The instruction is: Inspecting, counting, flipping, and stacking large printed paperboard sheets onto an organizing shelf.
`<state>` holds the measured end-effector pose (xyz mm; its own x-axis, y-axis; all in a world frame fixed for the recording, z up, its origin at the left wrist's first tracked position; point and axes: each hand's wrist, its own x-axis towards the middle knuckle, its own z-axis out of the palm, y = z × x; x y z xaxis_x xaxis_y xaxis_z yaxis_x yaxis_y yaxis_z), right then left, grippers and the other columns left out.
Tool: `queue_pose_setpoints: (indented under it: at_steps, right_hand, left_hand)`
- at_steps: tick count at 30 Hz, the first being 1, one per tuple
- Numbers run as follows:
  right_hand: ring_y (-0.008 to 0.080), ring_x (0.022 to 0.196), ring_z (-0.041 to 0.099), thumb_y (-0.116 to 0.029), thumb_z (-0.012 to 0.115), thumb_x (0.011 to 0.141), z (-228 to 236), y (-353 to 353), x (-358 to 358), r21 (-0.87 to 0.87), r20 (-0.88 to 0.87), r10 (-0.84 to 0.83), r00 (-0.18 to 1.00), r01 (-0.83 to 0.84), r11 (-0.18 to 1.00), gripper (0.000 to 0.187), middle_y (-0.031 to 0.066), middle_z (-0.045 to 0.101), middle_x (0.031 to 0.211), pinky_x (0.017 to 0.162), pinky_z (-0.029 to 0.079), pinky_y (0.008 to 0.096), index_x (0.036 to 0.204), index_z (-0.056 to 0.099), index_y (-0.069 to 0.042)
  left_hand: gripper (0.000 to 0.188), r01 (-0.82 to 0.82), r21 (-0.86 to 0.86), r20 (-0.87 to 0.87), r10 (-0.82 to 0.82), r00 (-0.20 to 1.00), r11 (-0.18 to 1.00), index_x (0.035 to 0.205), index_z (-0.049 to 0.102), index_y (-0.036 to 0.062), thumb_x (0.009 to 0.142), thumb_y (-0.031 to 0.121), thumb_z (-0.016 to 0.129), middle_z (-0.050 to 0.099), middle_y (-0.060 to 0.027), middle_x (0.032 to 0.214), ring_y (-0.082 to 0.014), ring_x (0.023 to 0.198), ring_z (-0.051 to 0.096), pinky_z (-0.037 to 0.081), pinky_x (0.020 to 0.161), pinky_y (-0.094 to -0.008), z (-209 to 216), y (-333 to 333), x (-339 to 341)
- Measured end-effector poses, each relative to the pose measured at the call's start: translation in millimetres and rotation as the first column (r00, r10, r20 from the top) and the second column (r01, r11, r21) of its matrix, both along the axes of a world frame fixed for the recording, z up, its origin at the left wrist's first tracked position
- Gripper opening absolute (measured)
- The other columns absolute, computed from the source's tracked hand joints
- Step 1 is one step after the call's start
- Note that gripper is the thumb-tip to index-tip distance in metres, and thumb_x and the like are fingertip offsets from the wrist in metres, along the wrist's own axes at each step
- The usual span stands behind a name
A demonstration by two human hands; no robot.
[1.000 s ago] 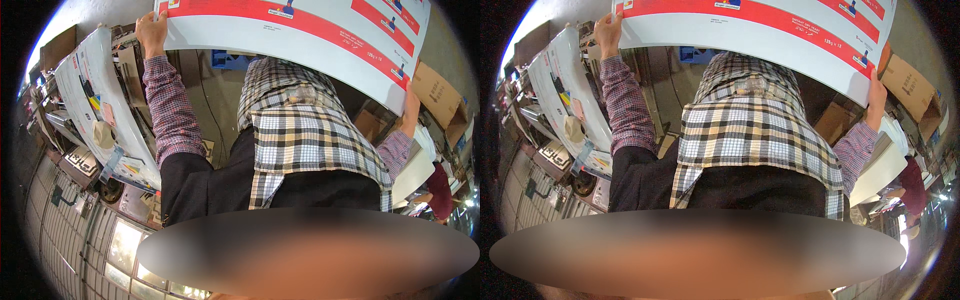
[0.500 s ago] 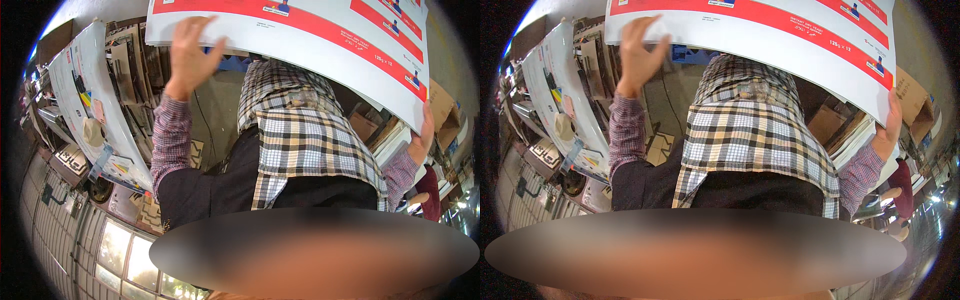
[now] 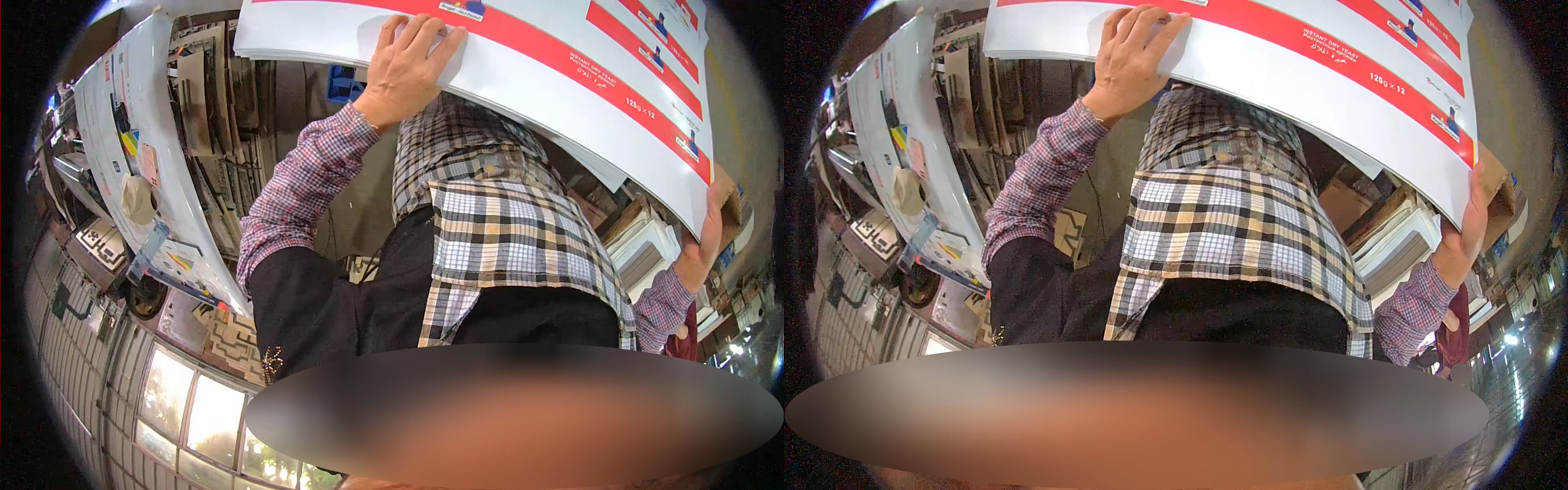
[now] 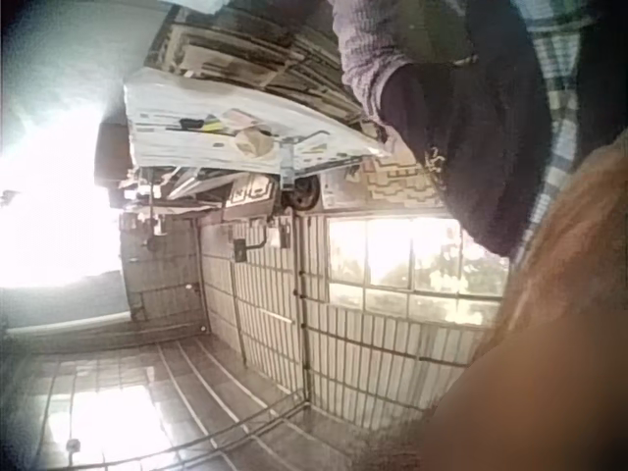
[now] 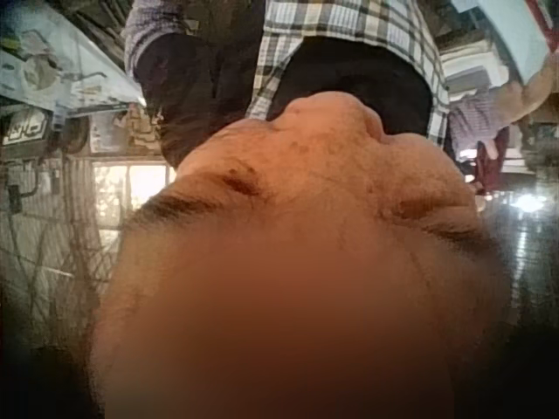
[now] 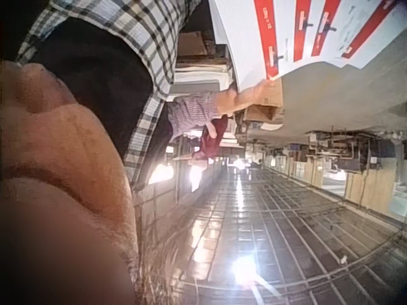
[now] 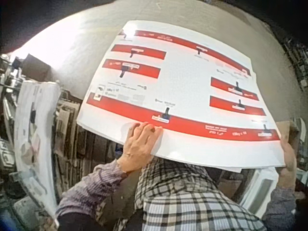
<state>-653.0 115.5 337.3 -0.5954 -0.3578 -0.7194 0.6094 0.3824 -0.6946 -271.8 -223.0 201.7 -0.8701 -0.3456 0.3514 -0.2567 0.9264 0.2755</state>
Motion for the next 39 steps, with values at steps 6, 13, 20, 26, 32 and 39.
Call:
queue_pose_setpoints:
  at_steps: [6,13,20,26,32,39]
  right_hand:
    - [0.0204,0.086,0.063,-0.049,0.052,0.092,-15,-16,26,0.816,-0.23,0.731,0.642,-0.282,0.504,0.048,0.0114,0.066,0.091,0.077,0.049,0.032,0.098,0.061,-0.002]
    - [0.0304,0.099,0.059,-0.011,0.073,0.071,-22,-78,126,0.814,-0.575,0.728,-0.373,-0.353,0.462,0.054,0.0151,0.061,0.106,0.081,0.049,0.0371,0.122,0.056,-0.008]
    - [0.03,0.09,0.058,0.003,0.063,0.066,-3,-80,122,0.817,-0.521,0.809,-0.273,-0.435,0.379,0.063,0.0105,0.062,0.101,0.073,0.048,0.0384,0.126,0.055,-0.012]
    - [0.0301,0.075,0.063,0.002,0.075,0.056,72,-82,62,0.339,-0.483,0.874,-0.048,-0.931,0.136,0.051,0.0152,0.063,0.079,0.067,0.048,0.0335,0.106,0.066,-0.009]
    - [0.0087,0.074,0.055,-0.012,0.08,0.059,49,-156,-36,0.078,0.009,0.99,0.144,-0.987,0.143,0.038,-0.0012,0.063,0.077,0.066,0.046,0.029,0.09,0.065,0.003]
    - [0.0301,0.115,0.051,-0.04,0.053,0.09,-3,-156,-31,0.781,-0.621,0.74,-0.258,-0.276,0.56,0.048,0.0117,0.057,0.119,0.1,0.034,0.0428,0.128,0.052,-0.012]
  left_hand:
    - [0.039,0.117,-0.218,0.12,-0.093,0.988,0.969,0.109,0.057,-0.0042,0.073,0.01,0.062,0.058,-0.0137,0.095,-0.0268,0.089,0.059,0.05,0.078,-0.0348,22,-4,-18]
    - [0.022,0.385,-0.308,0.428,-0.235,0.873,0.87,0.087,0.06,-0.0004,0.069,0.011,0.062,0.058,-0.0086,0.083,-0.0207,0.078,0.059,0.052,0.069,-0.0293,79,-15,-40]
    - [0.015,0.592,-0.227,0.509,-0.424,0.749,0.773,0.08,0.057,0.0025,0.068,0.009,0.063,0.057,-0.0064,0.074,-0.0208,0.069,0.059,0.049,0.059,-0.0304,145,-9,-62]
    - [0.019,0.585,0.098,0.421,-0.566,0.709,0.805,0.082,0.055,0.0018,0.072,0.013,0.066,0.055,-0.0091,0.073,-0.0235,0.062,0.057,0.046,0.056,-0.0333,213,-13,-64]
    - [0.042,0.081,-0.347,0.063,-0.063,0.996,0.934,0.101,0.059,0.0091,0.081,0.046,0.063,0.06,-0.0053,0.083,-0.0261,0.084,0.057,0.04,0.077,-0.0435,168,-65,-120]
    - [0.06,-0.132,-0.088,0.147,0.144,0.979,0.987,0.122,0.056,0.0116,0.086,0.059,0.049,0.057,-0.0124,0.114,-0.0271,0.114,0.049,0.037,0.093,-0.0494,70,-122,-173]
